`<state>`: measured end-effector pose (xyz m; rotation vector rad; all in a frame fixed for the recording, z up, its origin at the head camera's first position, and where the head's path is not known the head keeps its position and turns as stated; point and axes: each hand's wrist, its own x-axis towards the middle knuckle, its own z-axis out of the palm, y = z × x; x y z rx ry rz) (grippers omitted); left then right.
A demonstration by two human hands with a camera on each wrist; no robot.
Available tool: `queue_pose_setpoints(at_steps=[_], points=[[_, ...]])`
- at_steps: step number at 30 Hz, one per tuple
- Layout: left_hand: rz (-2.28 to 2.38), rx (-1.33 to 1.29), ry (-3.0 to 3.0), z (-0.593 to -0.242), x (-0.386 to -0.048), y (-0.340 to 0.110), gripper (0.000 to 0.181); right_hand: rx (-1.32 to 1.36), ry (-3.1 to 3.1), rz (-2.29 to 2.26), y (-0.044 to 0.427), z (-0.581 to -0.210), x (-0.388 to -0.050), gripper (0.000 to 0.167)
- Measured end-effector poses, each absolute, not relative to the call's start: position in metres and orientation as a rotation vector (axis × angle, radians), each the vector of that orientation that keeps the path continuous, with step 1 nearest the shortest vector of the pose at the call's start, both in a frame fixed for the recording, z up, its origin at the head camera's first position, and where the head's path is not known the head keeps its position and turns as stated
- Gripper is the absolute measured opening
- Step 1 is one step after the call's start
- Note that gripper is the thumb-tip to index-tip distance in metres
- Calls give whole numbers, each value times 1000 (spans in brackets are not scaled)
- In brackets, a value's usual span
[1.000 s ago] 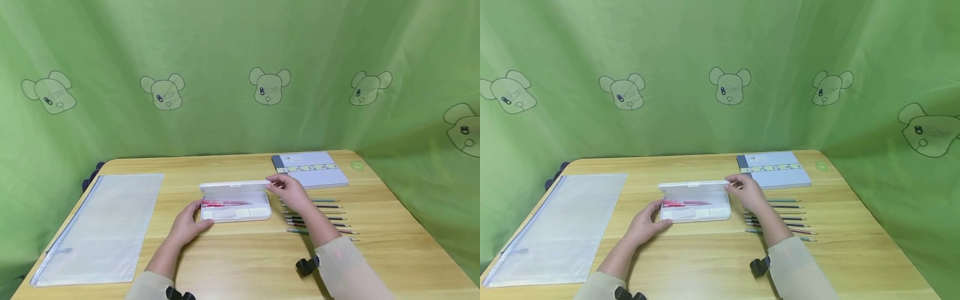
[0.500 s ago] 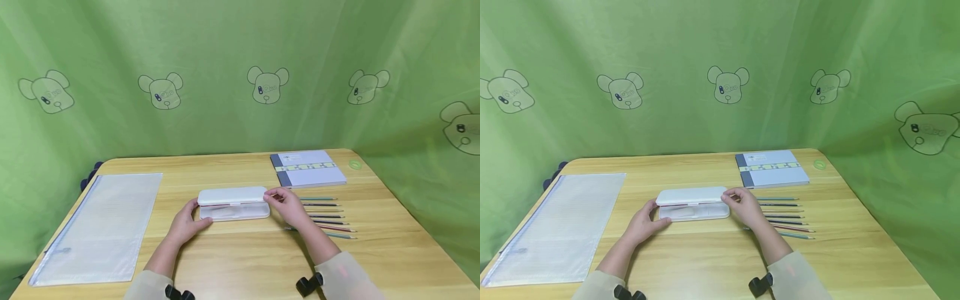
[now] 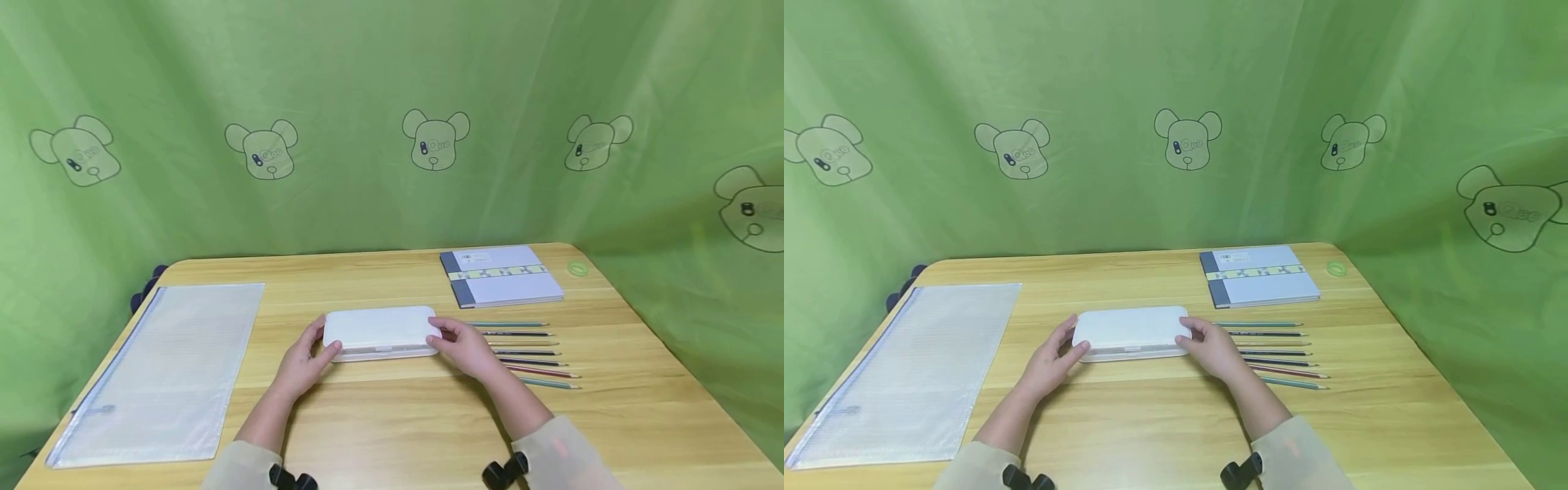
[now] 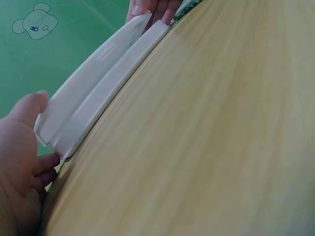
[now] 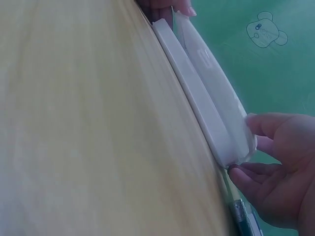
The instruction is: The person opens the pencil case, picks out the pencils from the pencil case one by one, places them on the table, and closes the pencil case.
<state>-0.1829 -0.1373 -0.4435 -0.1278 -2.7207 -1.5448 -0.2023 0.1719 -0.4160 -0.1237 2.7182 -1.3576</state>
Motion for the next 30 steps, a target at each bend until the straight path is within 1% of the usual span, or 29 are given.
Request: queue_pose_setpoints(at_steps=[3,13,30], points=[[-1525,-125,-2734,-444,-184,-138,71,-126,2705,-1345,172,-417,-202,46],[-1486,-132,-2757,-446,-184,-138,74,-106,2617,-1425,168,-418,-203,54],[-1486,-89,-2778,-445,-183,-140,75,-58,2549,-1470,166,-419,-205,56]])
